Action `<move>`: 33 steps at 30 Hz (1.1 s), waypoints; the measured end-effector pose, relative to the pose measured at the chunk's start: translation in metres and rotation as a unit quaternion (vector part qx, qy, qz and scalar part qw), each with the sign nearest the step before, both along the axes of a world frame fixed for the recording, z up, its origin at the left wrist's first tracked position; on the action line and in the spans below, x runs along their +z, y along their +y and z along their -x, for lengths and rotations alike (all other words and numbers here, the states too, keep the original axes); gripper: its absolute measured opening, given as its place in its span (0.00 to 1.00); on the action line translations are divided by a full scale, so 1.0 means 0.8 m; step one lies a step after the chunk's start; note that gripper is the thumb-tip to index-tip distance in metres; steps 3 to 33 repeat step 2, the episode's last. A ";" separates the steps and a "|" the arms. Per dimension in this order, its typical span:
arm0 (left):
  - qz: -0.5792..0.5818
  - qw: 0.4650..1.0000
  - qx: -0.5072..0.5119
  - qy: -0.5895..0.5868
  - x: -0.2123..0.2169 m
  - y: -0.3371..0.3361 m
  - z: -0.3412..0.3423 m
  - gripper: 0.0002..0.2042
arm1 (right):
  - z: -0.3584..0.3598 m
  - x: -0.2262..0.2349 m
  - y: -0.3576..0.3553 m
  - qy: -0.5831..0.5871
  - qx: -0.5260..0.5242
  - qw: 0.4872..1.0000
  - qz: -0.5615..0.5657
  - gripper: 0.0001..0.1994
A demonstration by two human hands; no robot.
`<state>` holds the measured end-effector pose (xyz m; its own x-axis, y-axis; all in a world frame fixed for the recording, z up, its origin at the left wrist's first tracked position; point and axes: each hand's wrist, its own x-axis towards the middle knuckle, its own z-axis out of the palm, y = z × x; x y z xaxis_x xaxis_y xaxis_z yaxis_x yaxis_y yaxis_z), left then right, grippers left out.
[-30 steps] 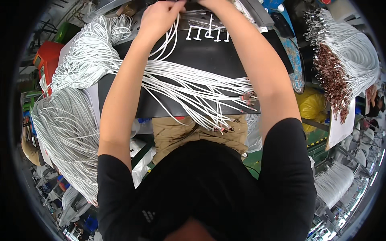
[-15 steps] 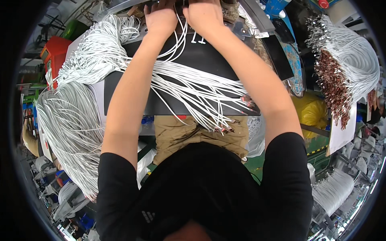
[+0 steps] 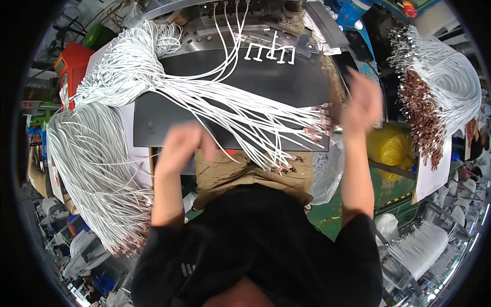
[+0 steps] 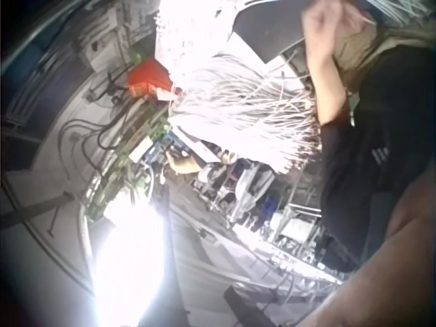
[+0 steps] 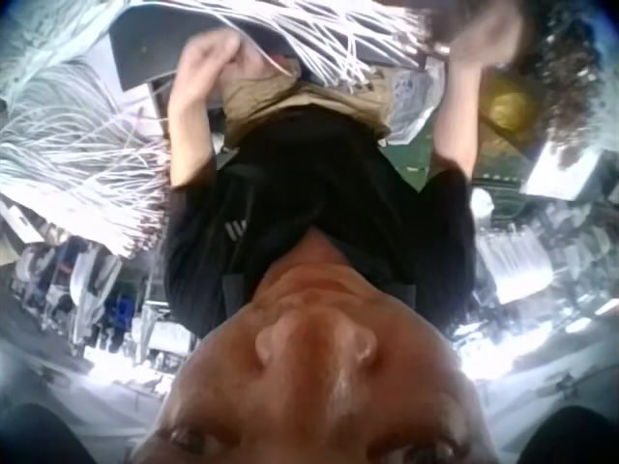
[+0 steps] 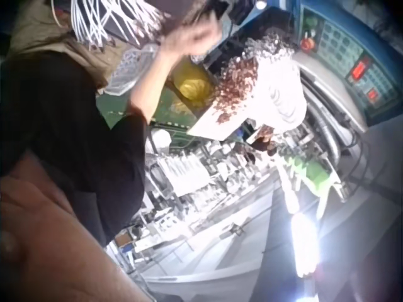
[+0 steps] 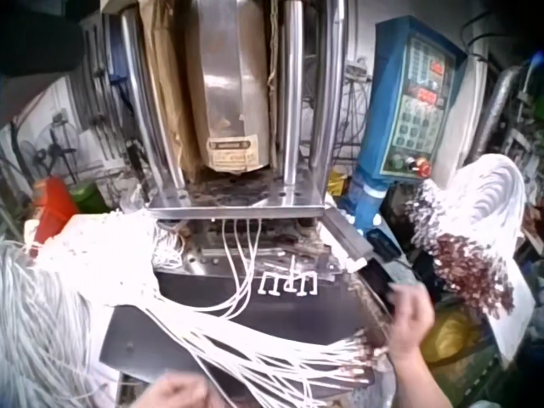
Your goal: Arranging and inserting bundles of white cables into an assembly fixture for processing.
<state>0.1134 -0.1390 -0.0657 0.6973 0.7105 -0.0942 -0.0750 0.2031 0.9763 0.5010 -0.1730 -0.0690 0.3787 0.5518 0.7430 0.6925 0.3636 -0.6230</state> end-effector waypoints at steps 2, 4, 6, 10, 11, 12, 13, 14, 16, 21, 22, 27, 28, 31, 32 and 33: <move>0.163 0.982 -0.001 -0.098 -0.058 -0.070 0.053 0.17 | -0.022 -0.026 -0.042 0.109 -0.100 0.989 -0.006 0.08; 0.163 0.982 -0.001 -0.098 -0.058 -0.070 0.053 0.17 | -0.022 -0.026 -0.042 0.109 -0.100 0.989 -0.006 0.08; 0.163 0.982 -0.001 -0.098 -0.058 -0.070 0.053 0.17 | -0.022 -0.026 -0.042 0.109 -0.100 0.989 -0.006 0.08; 0.163 0.982 -0.001 -0.098 -0.058 -0.070 0.053 0.17 | -0.022 -0.026 -0.042 0.109 -0.100 0.989 -0.006 0.08; 0.163 0.982 -0.001 -0.098 -0.058 -0.070 0.053 0.17 | -0.022 -0.026 -0.042 0.109 -0.100 0.989 -0.006 0.08; 0.163 0.982 -0.001 -0.098 -0.058 -0.070 0.053 0.17 | -0.022 -0.026 -0.042 0.109 -0.100 0.989 -0.006 0.08; 0.163 0.982 -0.001 -0.098 -0.058 -0.070 0.053 0.17 | -0.022 -0.026 -0.042 0.109 -0.100 0.989 -0.006 0.08; 0.163 0.982 -0.001 -0.098 -0.058 -0.070 0.053 0.17 | -0.022 -0.026 -0.042 0.109 -0.100 0.989 -0.006 0.08; 0.163 0.982 -0.001 -0.098 -0.058 -0.070 0.053 0.17 | -0.022 -0.026 -0.042 0.109 -0.100 0.989 -0.006 0.08; 0.163 0.982 -0.001 -0.098 -0.058 -0.070 0.053 0.17 | -0.022 -0.026 -0.042 0.109 -0.100 0.989 -0.006 0.08; 0.163 0.982 -0.001 -0.098 -0.058 -0.070 0.053 0.17 | -0.022 -0.026 -0.042 0.109 -0.100 0.989 -0.006 0.08; 0.163 0.982 -0.001 -0.098 -0.058 -0.070 0.053 0.17 | -0.022 -0.026 -0.042 0.109 -0.100 0.989 -0.006 0.08; 0.163 0.982 -0.001 -0.098 -0.058 -0.070 0.053 0.17 | -0.022 -0.026 -0.042 0.109 -0.100 0.989 -0.006 0.08; 0.163 0.982 -0.001 -0.098 -0.058 -0.070 0.053 0.17 | -0.022 -0.026 -0.042 0.109 -0.100 0.989 -0.006 0.08; 0.163 0.982 -0.001 -0.098 -0.058 -0.070 0.053 0.17 | -0.022 -0.026 -0.042 0.109 -0.100 0.989 -0.006 0.08; 0.163 0.982 -0.001 -0.098 -0.058 -0.070 0.053 0.17 | -0.022 -0.026 -0.042 0.109 -0.100 0.989 -0.006 0.08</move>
